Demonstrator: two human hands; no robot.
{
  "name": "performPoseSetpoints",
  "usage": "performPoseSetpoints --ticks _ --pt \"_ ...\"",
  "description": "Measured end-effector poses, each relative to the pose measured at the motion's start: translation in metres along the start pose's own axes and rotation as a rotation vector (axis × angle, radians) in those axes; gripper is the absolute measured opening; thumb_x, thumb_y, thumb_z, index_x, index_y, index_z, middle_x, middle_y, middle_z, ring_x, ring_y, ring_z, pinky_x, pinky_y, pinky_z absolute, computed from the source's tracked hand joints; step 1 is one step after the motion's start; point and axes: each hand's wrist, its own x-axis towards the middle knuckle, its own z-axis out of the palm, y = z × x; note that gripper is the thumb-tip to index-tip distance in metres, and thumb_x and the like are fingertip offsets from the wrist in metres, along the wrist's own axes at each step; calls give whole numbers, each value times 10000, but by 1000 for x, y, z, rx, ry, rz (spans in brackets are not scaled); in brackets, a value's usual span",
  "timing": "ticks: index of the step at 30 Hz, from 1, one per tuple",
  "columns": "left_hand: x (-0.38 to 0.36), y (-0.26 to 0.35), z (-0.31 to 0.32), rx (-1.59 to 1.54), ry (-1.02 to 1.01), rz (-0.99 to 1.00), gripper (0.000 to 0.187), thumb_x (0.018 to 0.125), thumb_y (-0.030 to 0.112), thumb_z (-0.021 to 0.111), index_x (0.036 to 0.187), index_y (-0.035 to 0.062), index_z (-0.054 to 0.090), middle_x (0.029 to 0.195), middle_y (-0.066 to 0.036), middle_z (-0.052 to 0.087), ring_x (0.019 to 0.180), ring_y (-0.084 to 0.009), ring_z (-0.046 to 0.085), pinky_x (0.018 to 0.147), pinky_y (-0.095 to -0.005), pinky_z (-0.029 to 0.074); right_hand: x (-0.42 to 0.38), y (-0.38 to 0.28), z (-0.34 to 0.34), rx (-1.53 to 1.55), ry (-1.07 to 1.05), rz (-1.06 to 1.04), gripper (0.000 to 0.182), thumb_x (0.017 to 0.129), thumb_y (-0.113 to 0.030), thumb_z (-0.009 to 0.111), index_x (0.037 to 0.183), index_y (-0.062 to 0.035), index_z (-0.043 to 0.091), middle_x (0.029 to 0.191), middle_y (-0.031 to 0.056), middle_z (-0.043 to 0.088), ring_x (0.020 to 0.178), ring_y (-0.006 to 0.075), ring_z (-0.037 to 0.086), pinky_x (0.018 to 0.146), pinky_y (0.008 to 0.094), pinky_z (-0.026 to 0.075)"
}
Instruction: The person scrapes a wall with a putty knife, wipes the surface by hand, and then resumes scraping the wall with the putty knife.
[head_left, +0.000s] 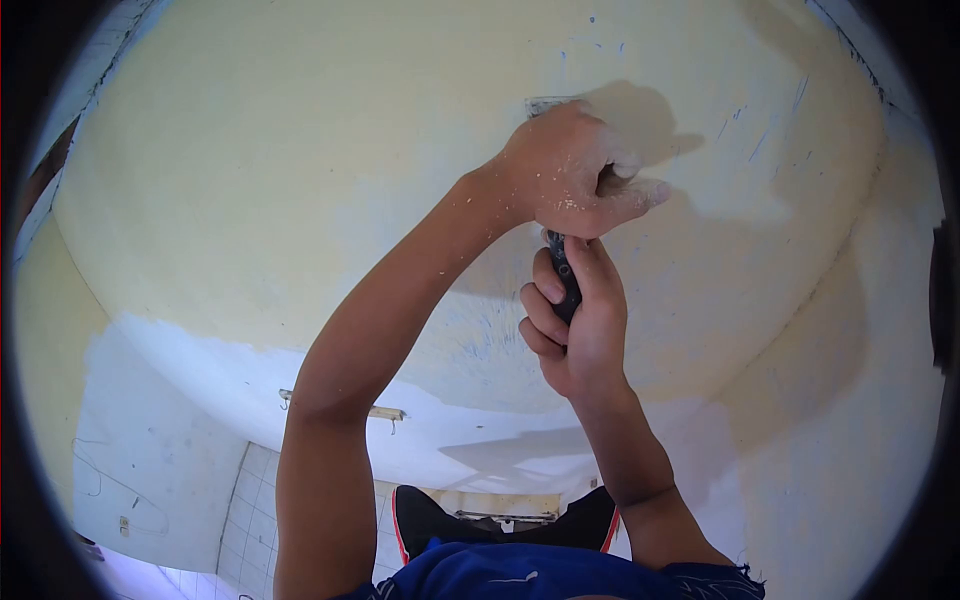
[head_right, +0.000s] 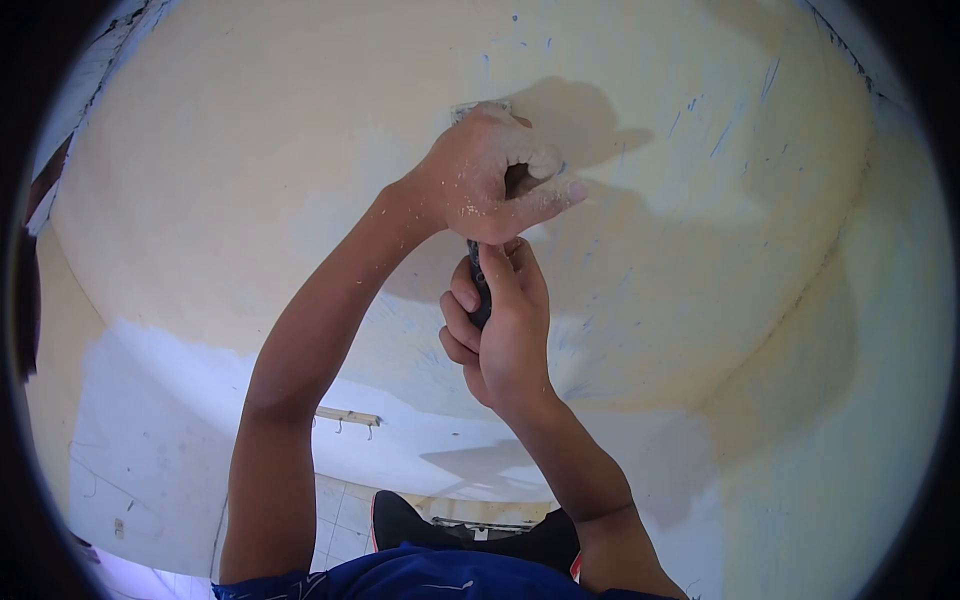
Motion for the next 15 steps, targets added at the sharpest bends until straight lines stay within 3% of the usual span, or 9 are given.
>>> performPoseSetpoints --ticks 4,6,9,15 --pt "-8 3 6 2 5 -39 504 810 268 723 485 102 375 434 -45 332 455 -249 326 539 -384 346 -4 7 -2 10 0 -4 149 1078 -289 444 1073 -142 420 704 -13 426 424 49 252 354 227 169" --pt "-12 3 8 -3 0 1 505 809 264 726 486 99 376 431 -44 328 449 -245 317 526 -381 338 -10 14 -3 -12 52 4 214 1073 -351 442 1115 -152 511 704 -42 393 419 41 226 337 211 155" --pt "-8 6 6 -33 -5 17 507 804 257 735 489 94 373 428 -44 329 437 -238 304 503 -373 323 -9 10 -2 42 22 27 156 1073 -299 455 1099 -147 427 704 -14 425 427 49 255 353 228 170" --pt "3 0 -3 9 13 -13 521 802 257 741 484 95 361 426 -39 330 434 -233 299 490 -360 312 3 2 2 49 -25 -18 153 1072 -308 459 1106 -160 438 710 -19 421 425 50 253 355 228 169"
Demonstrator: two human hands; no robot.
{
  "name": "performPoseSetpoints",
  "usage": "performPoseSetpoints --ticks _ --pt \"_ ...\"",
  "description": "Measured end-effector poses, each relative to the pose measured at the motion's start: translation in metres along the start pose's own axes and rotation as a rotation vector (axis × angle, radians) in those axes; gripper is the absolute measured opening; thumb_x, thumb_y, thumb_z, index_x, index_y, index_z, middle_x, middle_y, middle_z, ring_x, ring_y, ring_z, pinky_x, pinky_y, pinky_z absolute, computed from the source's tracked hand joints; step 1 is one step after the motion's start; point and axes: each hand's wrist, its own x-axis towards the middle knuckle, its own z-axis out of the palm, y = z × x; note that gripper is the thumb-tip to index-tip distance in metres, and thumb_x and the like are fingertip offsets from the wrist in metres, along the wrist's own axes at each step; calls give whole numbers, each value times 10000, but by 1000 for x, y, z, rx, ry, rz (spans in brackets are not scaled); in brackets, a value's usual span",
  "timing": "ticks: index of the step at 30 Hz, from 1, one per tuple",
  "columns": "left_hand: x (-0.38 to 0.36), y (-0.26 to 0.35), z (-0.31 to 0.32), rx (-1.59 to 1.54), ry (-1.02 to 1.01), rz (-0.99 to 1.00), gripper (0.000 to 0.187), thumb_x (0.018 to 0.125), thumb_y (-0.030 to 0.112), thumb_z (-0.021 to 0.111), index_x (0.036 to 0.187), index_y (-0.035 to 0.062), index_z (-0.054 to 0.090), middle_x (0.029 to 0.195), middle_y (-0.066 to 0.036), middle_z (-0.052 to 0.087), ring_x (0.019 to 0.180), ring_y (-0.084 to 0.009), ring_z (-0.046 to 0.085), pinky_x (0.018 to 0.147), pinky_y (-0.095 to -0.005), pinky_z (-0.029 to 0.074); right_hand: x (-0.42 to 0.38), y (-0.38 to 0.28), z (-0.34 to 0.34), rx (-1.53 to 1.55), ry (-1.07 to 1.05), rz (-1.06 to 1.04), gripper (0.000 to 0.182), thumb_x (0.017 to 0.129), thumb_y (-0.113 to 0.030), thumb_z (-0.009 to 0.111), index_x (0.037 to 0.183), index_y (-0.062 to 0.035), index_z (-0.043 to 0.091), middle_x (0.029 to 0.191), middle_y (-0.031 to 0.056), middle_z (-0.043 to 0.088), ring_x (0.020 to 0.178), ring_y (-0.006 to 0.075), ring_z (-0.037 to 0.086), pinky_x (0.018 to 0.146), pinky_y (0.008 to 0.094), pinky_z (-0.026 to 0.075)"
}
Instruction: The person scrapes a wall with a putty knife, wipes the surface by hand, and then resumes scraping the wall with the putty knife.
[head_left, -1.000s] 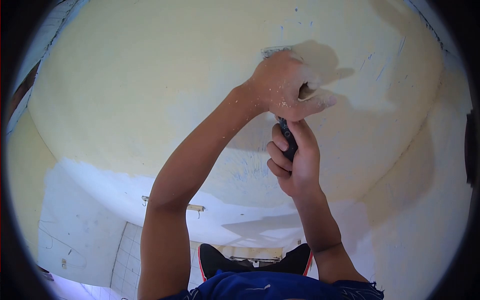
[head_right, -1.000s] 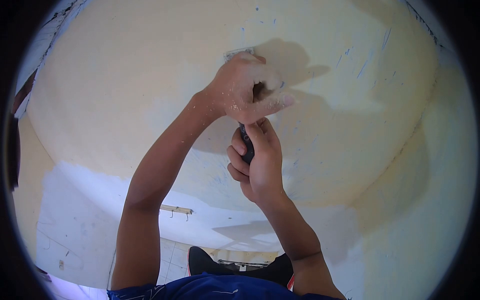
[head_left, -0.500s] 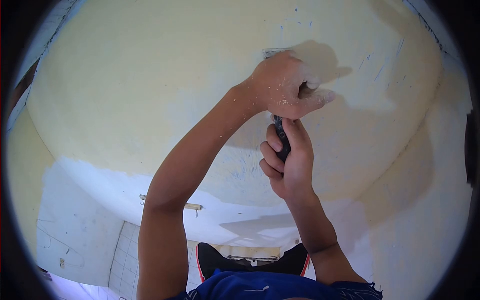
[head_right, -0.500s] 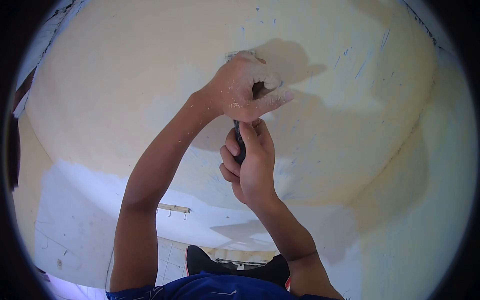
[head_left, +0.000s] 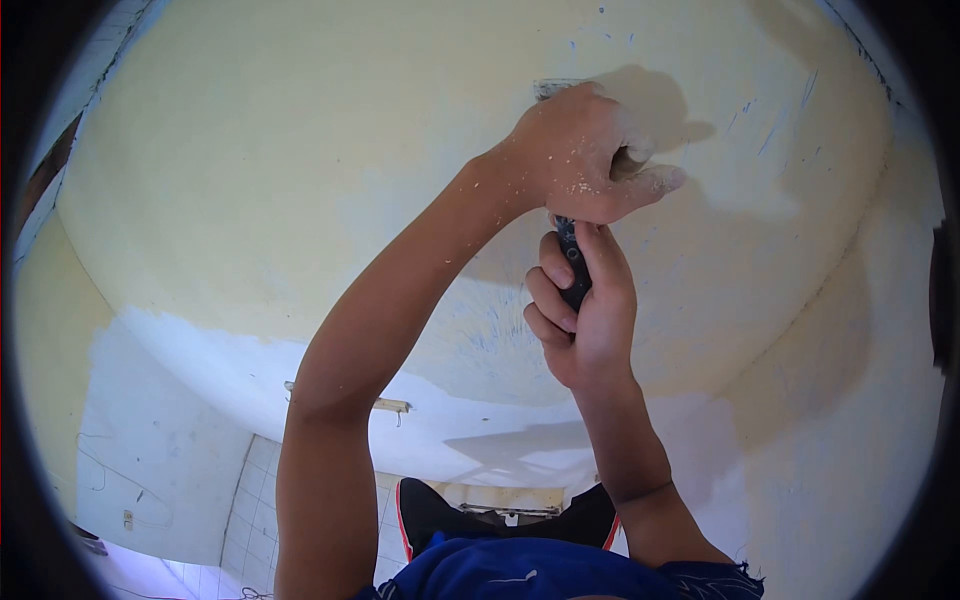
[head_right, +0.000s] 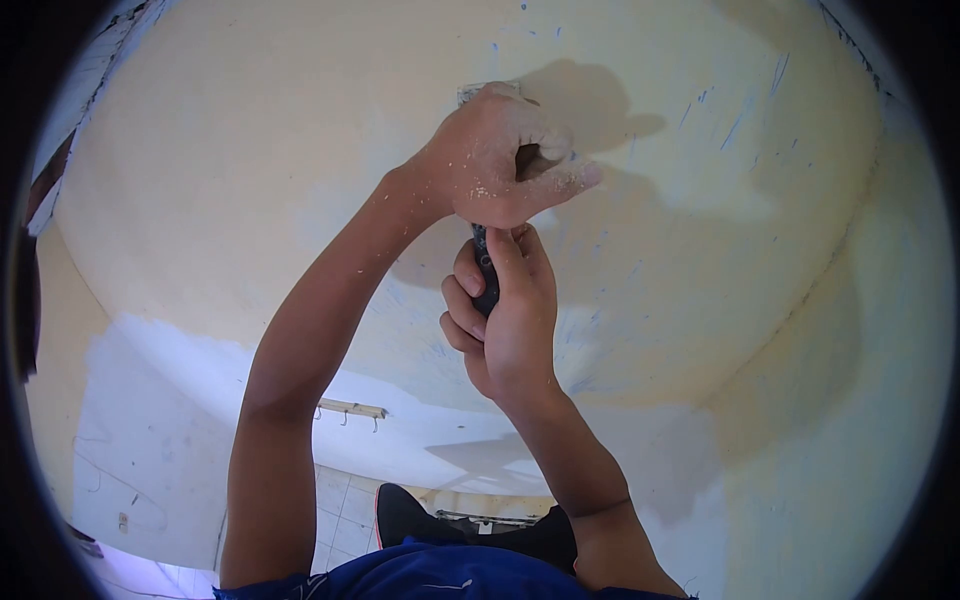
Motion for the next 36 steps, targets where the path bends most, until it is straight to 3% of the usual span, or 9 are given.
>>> performPoseSetpoints --ticks 8,10,13,16,20,29,34,35,36 --pt "-5 0 5 4 -16 26 512 800 275 740 484 101 376 426 -37 340 447 -234 321 496 -374 325 -8 -5 -1 -16 32 60 169 1069 -322 464 1072 -155 434 711 -25 421 430 47 260 356 222 175" --pt "6 0 -1 48 142 71 507 791 265 746 486 102 375 427 -36 346 445 -234 336 495 -373 321 -1 -13 -2 -4 45 84 177 1067 -327 467 1064 -153 432 712 -25 421 431 46 259 355 222 175" --pt "9 4 -8 65 79 -18 500 784 256 750 491 98 378 434 -37 361 445 -237 348 496 -370 327 5 -18 -3 -24 -36 51 170 1068 -329 464 1063 -163 432 719 -28 422 434 48 260 360 224 172" --pt "-3 7 -4 17 17 -24 496 780 253 754 496 95 380 442 -37 372 445 -237 352 492 -360 329 -5 -3 0 30 16 84 167 1073 -329 457 1069 -164 434 720 -30 421 433 50 259 362 227 171" --pt "-15 -1 7 -6 56 72 492 781 248 751 501 95 377 447 -38 380 449 -238 348 510 -351 342 -9 3 -5 -27 16 94 153 1078 -322 447 1074 -170 434 721 -29 419 428 54 259 365 230 175" --pt "-4 -4 -1 77 65 14 482 780 274 756 502 99 403 459 -54 399 460 -276 377 582 -386 390 5 1 -10 -69 -10 39 167 1076 -321 455 1081 -155 436 700 -28 421 435 45 272 362 229 172" --pt "-106 23 72 -16 44 -70 295 799 177 745 597 133 533 560 -83 523 581 -321 527 594 -422 426 -63 46 -83 -214 121 262 182 1053 -266 531 1130 -120 455 624 -33 409 429 45 315 364 227 194" --pt "-137 28 85 -116 -80 -104 165 789 163 749 713 129 607 668 -89 606 667 -325 598 650 -422 479 -84 60 -112 -312 108 300 181 1034 -213 570 1122 -90 471 581 -28 427 408 46 332 363 238 208" --pt "-166 38 101 -191 -12 -109 125 794 129 743 882 98 659 906 -117 689 875 -340 672 787 -433 536 -109 71 -138 -401 126 354 175 1026 -185 579 1104 -55 493 553 -24 435 389 50 331 365 250 207"
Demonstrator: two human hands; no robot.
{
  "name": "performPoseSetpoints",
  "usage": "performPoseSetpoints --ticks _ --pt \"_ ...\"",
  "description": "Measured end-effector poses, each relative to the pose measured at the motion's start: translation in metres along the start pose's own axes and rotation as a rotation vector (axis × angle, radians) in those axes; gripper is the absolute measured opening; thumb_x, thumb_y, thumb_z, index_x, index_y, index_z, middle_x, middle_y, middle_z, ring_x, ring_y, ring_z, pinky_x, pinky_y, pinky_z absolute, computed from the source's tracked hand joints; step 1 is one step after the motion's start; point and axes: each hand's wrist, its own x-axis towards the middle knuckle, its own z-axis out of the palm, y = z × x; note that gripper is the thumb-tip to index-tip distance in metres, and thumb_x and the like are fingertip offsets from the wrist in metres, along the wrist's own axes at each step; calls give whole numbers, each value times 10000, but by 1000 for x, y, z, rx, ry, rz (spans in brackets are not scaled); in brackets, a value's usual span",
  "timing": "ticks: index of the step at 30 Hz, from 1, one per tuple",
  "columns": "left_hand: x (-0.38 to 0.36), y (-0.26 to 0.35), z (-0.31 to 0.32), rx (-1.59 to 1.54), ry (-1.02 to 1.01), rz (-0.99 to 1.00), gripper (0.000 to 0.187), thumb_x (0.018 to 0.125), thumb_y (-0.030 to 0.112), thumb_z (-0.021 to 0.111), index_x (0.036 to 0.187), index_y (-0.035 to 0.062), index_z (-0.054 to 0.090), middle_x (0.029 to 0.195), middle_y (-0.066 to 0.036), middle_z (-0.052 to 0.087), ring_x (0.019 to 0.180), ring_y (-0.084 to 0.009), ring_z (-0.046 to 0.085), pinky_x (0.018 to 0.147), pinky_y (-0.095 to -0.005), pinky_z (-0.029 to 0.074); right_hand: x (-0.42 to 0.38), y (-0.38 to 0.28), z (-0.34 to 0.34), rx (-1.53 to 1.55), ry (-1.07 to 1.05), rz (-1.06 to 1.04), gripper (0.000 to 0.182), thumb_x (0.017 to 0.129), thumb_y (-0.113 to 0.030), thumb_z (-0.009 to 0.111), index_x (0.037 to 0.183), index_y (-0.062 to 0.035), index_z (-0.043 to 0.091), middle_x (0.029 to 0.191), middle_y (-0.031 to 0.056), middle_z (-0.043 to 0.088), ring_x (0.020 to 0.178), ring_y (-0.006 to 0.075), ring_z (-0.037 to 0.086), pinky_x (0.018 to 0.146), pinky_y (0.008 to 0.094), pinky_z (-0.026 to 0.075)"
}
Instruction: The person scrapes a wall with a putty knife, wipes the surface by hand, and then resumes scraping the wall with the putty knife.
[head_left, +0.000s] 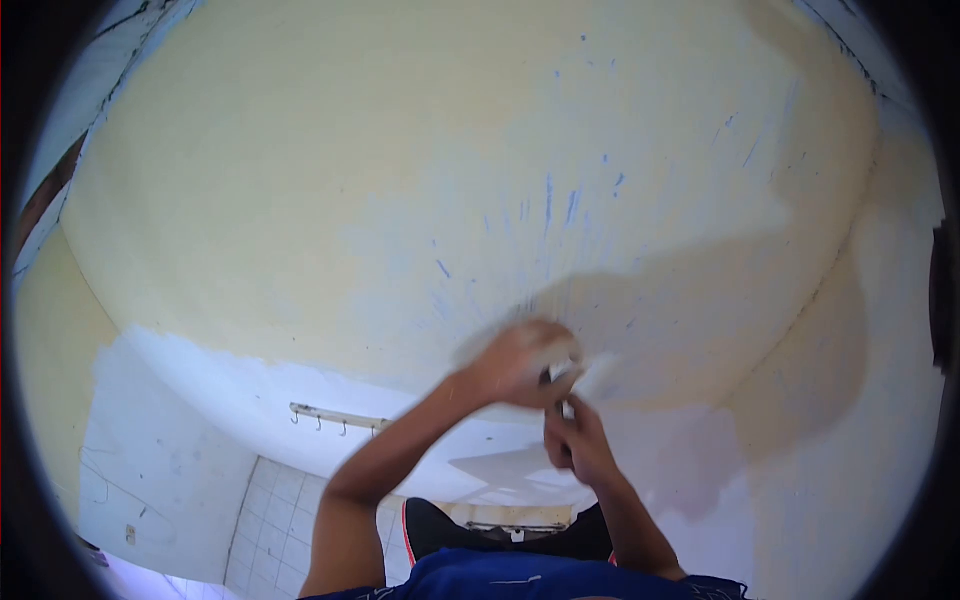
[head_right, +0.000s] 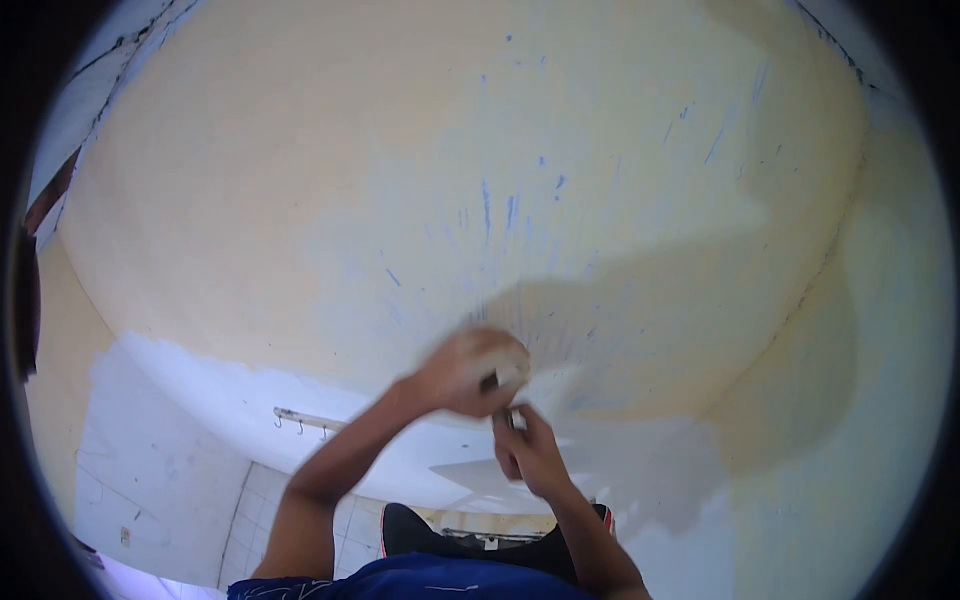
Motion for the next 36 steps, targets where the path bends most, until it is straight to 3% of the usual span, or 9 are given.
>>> performPoseSetpoints --ticks 2,6,10,13,20,24,26,31,36 --pt "-33 28 3 -59 95 -101 231 807 31 711 1031 46 658 1223 -173 641 1201 -381 595 970 -460 515 -40 39 -31 -49 32 119 148 1031 -172 564 1088 -36 551 545 -26 425 393 45 324 371 250 196" --pt "-99 33 70 -589 214 -875 445 943 98 653 1341 4 477 1290 -153 582 1194 -285 605 973 -433 517 -98 60 -54 151 223 177 261 1078 -260 464 1109 -19 562 594 -2 433 394 55 321 349 255 221" --pt "-102 42 120 -1075 43 -1142 413 1027 180 577 1355 -47 475 1244 -145 606 1089 -196 645 957 -351 523 -99 42 -59 -16 153 155 292 1088 -282 435 1107 -19 559 610 11 457 386 70 345 345 247 270" --pt "-83 51 124 -1155 288 -1074 233 1046 177 536 1075 -3 682 978 -48 700 985 -137 656 938 -339 526 -92 36 -64 -94 126 138 287 1088 -280 439 1108 -20 560 611 6 466 391 67 354 351 242 285" --pt "-62 16 70 -804 337 -791 291 1078 203 469 978 -3 649 1038 -126 715 956 -180 665 927 -383 514 -98 42 -67 -36 83 137 284 1087 -267 445 1107 -7 556 611 -8 458 411 52 337 358 235 273" --pt "8 23 6 195 190 -151 257 982 158 581 1159 -15 648 1276 -214 623 1185 -372 596 1031 -476 463 -100 44 -62 -10 112 126 282 1087 -263 444 1107 -5 556 610 -11 447 415 48 323 367 229 263" --pt "54 31 -23 499 70 4 493 895 144 659 1355 3 551 1473 -233 461 1382 -431 421 1114 -508 401 -99 41 -59 -20 119 105 277 1087 -256 445 1110 -3 555 609 -10 445 415 47 318 369 228 257" --pt "126 0 -57 913 -71 249 815 865 332 704 1551 84 339 1634 -165 246 1513 -372 214 1225 -498 245 -101 37 -52 -14 134 88 280 1087 -253 431 1096 2 547 613 -2 437 406 54 315 357 236 251" --pt "143 -10 -90 923 -138 323 774 921 450 631 1569 159 324 1650 -98 237 1520 -271 231 1233 -480 225 -102 40 -41 -18 165 54 295 1088 -257 415 1081 10 538 620 2 422 399 61 309 350 240 247"
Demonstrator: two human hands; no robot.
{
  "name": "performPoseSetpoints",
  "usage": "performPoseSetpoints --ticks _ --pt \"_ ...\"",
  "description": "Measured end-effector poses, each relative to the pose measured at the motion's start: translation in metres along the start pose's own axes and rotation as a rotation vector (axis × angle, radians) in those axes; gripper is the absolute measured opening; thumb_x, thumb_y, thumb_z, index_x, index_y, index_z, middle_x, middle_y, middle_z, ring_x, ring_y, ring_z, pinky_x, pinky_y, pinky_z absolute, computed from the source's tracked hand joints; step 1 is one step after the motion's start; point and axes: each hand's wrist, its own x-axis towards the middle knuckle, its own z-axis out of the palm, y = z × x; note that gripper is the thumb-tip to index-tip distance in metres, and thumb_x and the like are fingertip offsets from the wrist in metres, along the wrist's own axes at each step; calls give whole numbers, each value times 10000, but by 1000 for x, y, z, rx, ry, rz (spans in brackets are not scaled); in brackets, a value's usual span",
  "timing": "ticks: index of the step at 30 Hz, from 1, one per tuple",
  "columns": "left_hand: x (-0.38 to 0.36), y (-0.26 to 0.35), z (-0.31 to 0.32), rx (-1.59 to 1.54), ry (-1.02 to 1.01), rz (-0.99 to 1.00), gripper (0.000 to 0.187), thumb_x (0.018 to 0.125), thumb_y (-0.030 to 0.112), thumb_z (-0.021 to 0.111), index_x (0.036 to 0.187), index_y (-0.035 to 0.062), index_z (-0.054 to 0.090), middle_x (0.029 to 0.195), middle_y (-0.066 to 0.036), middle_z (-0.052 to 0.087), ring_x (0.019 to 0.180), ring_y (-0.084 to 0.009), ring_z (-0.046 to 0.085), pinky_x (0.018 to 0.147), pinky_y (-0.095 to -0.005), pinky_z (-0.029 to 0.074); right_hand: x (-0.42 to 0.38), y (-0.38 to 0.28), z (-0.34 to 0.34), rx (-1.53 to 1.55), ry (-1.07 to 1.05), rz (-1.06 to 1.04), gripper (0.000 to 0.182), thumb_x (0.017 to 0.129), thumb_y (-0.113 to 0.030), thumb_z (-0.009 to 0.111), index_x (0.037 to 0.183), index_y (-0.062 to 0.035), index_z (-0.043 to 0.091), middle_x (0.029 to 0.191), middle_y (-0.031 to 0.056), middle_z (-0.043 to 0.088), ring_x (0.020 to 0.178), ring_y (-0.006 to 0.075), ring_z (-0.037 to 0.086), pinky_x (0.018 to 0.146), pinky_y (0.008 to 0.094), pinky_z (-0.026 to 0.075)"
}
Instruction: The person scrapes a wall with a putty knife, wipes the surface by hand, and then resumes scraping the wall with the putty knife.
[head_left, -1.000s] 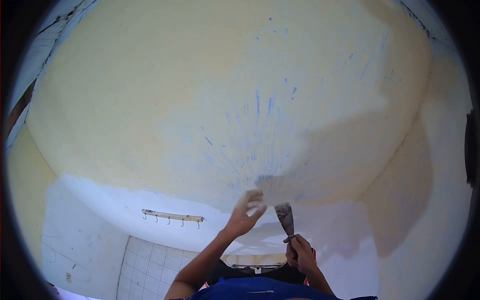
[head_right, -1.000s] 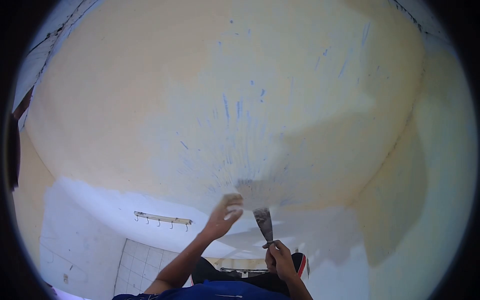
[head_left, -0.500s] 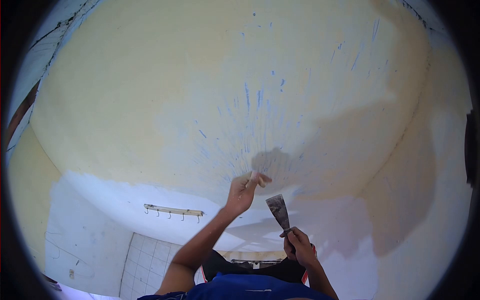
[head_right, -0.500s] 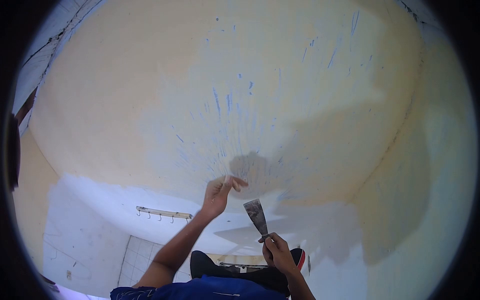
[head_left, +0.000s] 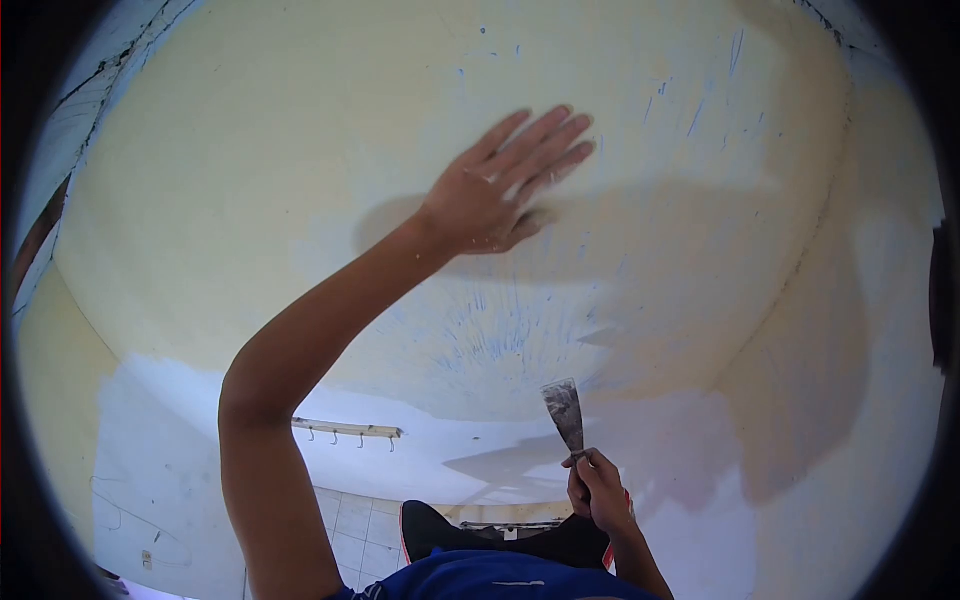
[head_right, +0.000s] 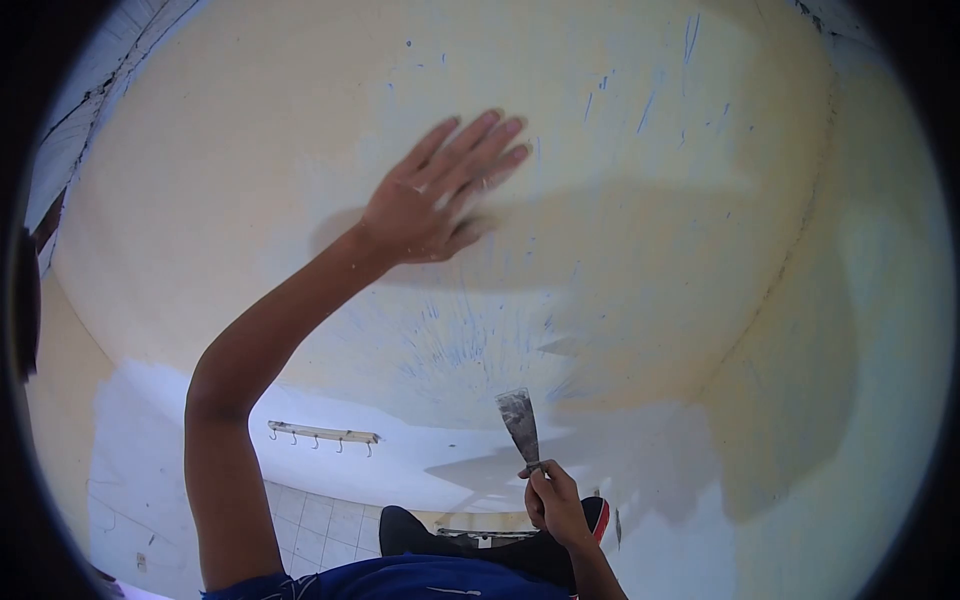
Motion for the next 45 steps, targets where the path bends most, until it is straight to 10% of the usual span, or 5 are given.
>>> performPoseSetpoints --ticks 10,14,17,25,45 --pt "-79 45 9 -104 -124 -169 770 920 367 621 1557 57 318 1632 -232 211 1514 -401 204 1215 -561 200 3 -17 0 -146 172 -154 438 1089 -371 349 1134 -1 578 590 3 472 396 60 379 365 226 292" --pt "-115 107 14 -362 -135 -7 349 878 266 676 1101 -2 699 1314 -234 599 1302 -348 542 1079 -504 442 17 -70 4 -347 290 -425 323 1029 -149 447 1291 -2 565 680 5 516 524 62 442 488 211 352" --pt "-86 117 -16 -735 -389 -392 394 900 293 674 1154 -8 657 1221 -220 633 1148 -322 637 974 -471 513 39 -113 17 -741 321 -780 461 977 -55 521 1432 2 483 783 91 586 643 143 530 602 284 449" --pt "7 90 -34 -1674 224 -1130 417 1066 369 448 953 -14 566 789 -96 650 704 -147 660 576 -292 520 92 -182 93 -1111 511 -1288 637 850 14 630 1465 -60 479 906 162 596 678 271 628 556 360 532" --pt "27 54 -27 -1743 435 -1049 486 1055 291 468 623 80 537 536 -27 536 435 -108 464 415 -286 374 61 -235 147 -1416 608 -813 538 879 -13 571 1413 -64 534 867 187 596 722 366 650 660 454 532"
